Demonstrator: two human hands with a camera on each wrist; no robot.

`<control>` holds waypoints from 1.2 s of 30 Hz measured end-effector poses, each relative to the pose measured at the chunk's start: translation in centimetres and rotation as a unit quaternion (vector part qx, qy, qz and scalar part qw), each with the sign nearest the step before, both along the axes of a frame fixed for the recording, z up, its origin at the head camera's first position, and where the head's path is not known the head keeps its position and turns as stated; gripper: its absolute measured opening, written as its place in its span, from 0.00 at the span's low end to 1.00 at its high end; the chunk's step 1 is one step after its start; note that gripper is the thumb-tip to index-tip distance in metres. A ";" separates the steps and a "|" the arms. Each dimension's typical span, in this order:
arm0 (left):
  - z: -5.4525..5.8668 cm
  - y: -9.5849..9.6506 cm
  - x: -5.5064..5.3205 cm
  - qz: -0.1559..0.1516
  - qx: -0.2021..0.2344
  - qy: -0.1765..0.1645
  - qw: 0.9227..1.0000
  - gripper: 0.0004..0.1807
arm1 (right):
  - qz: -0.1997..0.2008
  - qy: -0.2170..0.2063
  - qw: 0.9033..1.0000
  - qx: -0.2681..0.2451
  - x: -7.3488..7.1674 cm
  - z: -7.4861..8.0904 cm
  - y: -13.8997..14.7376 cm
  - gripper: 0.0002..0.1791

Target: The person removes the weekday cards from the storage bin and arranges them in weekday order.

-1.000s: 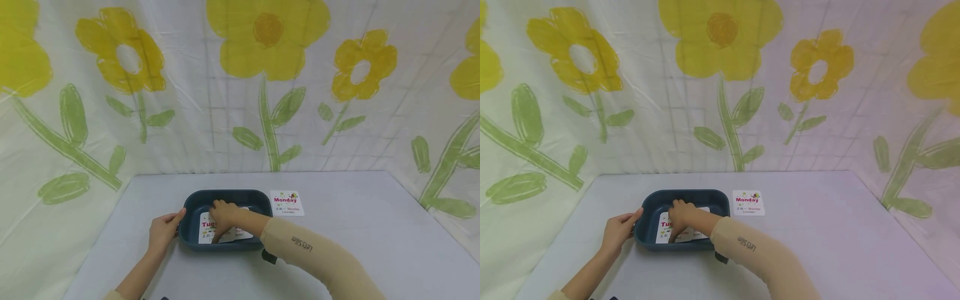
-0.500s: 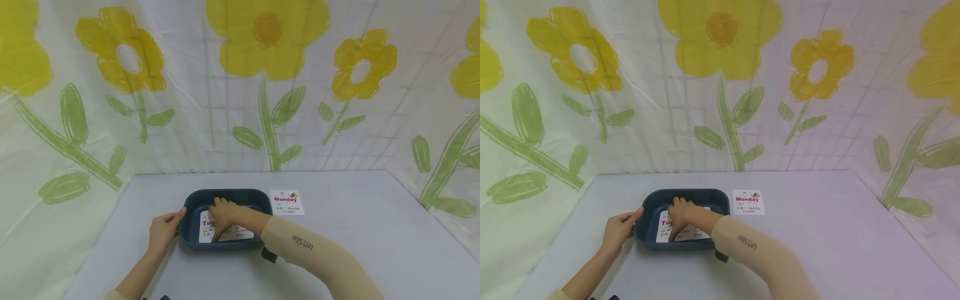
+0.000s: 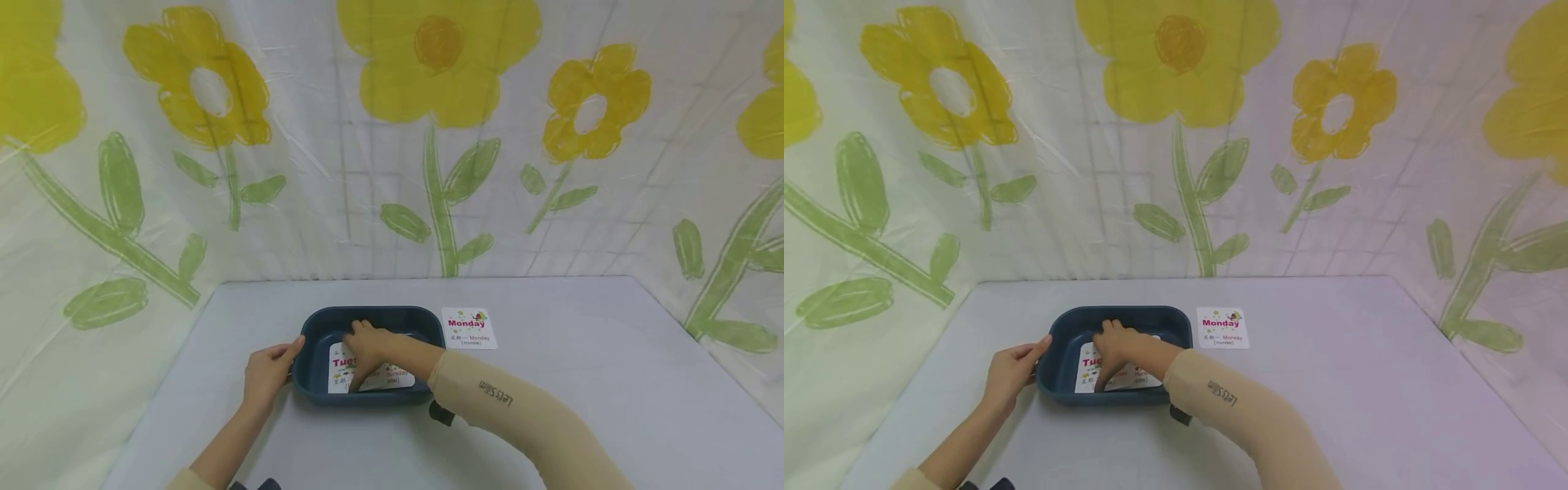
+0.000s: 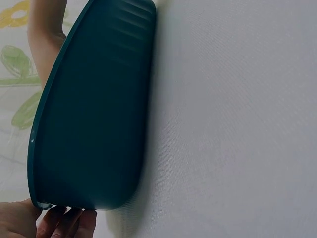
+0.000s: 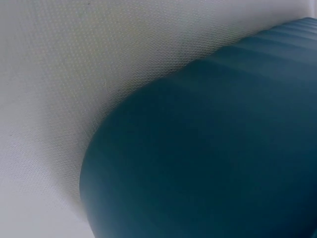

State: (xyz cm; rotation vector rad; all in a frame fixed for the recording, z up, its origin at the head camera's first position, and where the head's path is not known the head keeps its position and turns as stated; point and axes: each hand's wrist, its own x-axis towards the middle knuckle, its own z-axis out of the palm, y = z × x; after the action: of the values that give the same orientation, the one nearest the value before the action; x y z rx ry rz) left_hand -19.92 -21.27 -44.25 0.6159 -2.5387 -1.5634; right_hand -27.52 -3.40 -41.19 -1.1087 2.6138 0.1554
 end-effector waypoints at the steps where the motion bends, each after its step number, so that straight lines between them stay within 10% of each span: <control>1: 0.0 0.0 0.0 0.000 0.000 0.000 1.000 0.29 | 0.000 0.000 1.000 -0.001 0.0 0.0 0.0 0.49; 36: 0.0 0.0 -0.1 0.006 -0.009 -0.004 1.000 0.31 | 0.015 -0.006 0.999 -0.028 -0.9 1.5 0.2 0.54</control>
State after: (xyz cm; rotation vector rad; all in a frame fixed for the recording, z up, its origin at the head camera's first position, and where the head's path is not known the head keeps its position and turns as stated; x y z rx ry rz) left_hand -20.02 -21.22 -44.24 0.6352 -2.5458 -1.5365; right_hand -28.38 -3.16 -39.73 -1.1638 2.6074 0.0821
